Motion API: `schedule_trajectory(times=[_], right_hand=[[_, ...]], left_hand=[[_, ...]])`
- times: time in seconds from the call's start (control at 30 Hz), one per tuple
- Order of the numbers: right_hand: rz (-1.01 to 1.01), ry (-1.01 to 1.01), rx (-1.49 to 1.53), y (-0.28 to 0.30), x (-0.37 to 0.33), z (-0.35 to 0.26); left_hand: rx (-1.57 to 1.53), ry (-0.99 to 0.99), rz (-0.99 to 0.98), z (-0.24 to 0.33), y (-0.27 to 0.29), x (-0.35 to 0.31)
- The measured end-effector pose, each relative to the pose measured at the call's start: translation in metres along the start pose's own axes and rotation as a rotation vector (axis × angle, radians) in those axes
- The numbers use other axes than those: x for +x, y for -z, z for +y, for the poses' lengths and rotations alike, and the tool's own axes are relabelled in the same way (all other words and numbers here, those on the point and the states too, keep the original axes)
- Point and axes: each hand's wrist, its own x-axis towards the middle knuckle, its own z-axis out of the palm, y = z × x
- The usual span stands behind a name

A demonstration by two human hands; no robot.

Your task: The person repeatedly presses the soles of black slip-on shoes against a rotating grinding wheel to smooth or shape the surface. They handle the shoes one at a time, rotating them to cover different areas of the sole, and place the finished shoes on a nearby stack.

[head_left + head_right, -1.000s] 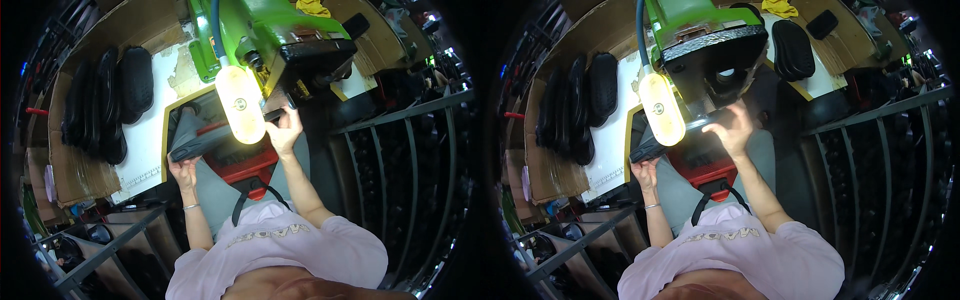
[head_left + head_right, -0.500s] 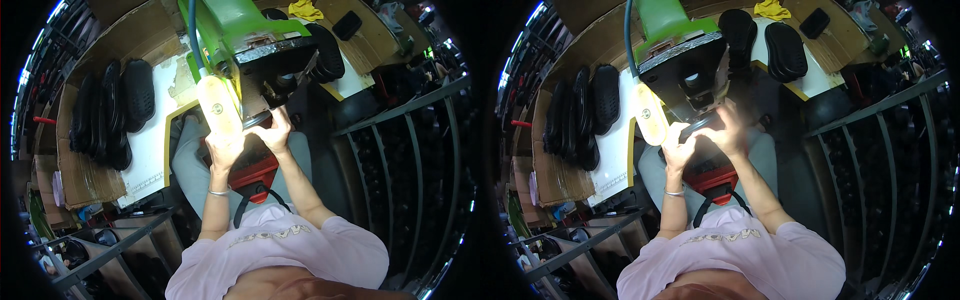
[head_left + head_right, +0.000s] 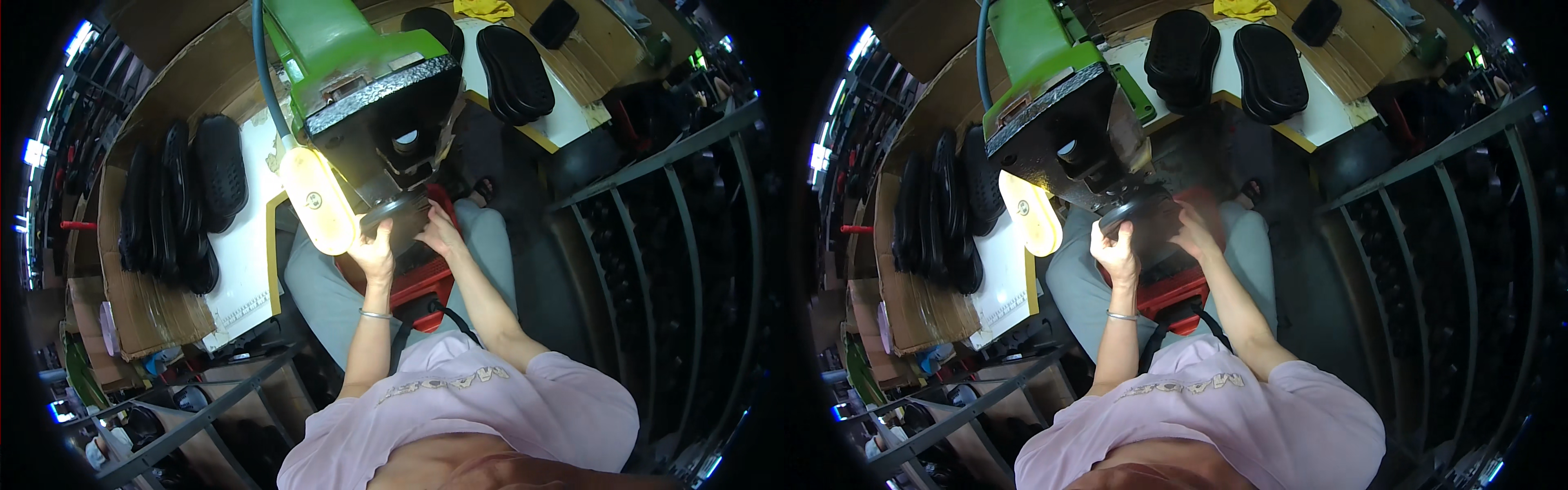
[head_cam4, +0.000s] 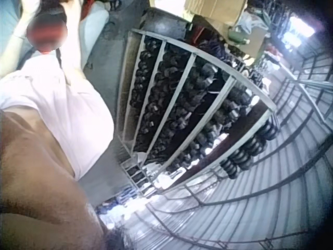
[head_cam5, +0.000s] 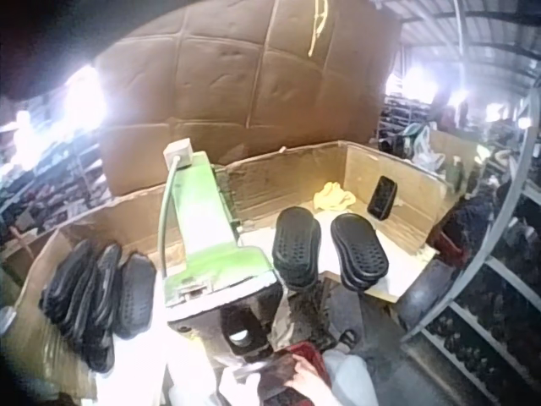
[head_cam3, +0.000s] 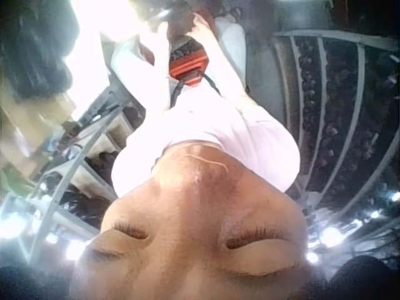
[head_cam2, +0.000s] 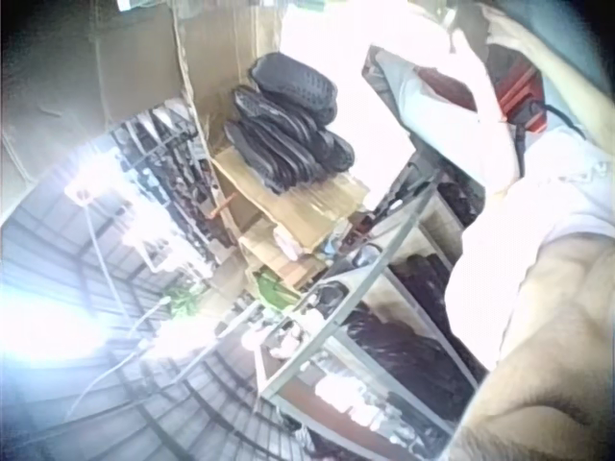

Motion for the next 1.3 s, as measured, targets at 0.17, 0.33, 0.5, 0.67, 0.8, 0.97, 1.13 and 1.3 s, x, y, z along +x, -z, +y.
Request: schedule_trajectory(times=[0.17, 0.33, 0.5, 0.67, 0.8, 0.97, 1.13, 1.3], right_hand=[[0.269, 0.740, -0.443, 0.021, -0.007, -0.058], [0.388, 1.077, -0.739, -0.047, -0.065, -0.142], [0.334, 1.230, -0.954, -0.085, -0.096, -0.160], [0.198, 1.227, -1.098, -0.129, -0.101, -0.144], [0.072, 1.189, -1.073, -0.149, -0.096, -0.123], [-0.019, 1.155, -1.019, -0.172, -0.087, -0.079], [-0.092, 0.988, -1.258, -0.184, -0.105, -0.080], [0.028, 1.025, -1.570, -0.170, -0.190, -0.160]], left_hand=[[-0.101, 0.026, -0.082, -0.008, -0.010, 0.004], [-0.094, 0.047, -0.096, 0.027, -0.026, 0.011], [0.063, -0.081, -0.051, 0.019, 0.008, 0.016], [0.049, -0.083, 0.045, 0.057, 0.035, 0.023], [-0.070, -0.114, -0.038, 0.055, 0.073, 0.030], [-0.199, 0.058, 0.107, 0.050, 0.124, 0.030], [-0.011, -0.005, -0.130, 0.056, 0.180, 0.015], [0.218, 0.015, -0.355, 0.110, 0.163, 0.057]])
